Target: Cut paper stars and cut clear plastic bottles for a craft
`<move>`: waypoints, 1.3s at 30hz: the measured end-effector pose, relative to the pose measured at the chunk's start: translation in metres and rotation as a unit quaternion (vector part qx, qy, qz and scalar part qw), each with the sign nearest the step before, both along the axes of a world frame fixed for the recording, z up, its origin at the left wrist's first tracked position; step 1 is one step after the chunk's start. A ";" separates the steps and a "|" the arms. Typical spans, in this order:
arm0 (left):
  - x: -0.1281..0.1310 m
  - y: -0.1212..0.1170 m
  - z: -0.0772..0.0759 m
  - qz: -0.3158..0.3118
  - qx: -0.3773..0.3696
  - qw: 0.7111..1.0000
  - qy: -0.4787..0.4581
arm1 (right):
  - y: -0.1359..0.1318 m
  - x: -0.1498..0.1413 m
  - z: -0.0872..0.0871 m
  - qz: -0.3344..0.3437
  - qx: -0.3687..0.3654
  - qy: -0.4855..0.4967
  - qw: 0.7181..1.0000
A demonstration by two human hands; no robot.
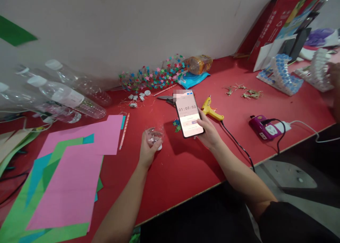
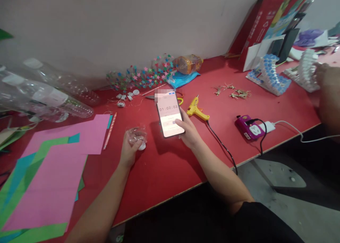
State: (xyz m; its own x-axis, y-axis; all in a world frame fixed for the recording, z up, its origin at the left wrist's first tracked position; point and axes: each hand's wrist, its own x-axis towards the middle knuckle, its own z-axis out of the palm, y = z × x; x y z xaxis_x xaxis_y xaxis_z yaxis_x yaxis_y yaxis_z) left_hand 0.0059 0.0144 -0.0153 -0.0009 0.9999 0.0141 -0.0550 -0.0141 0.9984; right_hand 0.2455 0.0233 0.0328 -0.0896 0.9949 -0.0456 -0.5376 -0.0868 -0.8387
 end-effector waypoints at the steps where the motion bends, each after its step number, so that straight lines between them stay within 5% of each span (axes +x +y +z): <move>1: 0.000 0.000 0.000 0.001 -0.003 1.000 0.002 | 0.001 0.001 0.000 0.003 -0.008 0.004 1.000; 39: 0.002 -0.002 0.000 0.019 -0.012 0.998 -0.055 | 0.002 -0.007 -0.004 -0.050 -0.095 0.023 0.994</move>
State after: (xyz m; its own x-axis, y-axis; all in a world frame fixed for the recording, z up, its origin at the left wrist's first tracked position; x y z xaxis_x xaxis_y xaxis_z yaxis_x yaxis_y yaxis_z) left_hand 0.0083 0.0126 -0.0155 -0.0388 0.9992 -0.0116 -0.1647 0.0050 0.9863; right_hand 0.2388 0.0256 0.0289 0.0029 0.9727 -0.2320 -0.5896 -0.1857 -0.7861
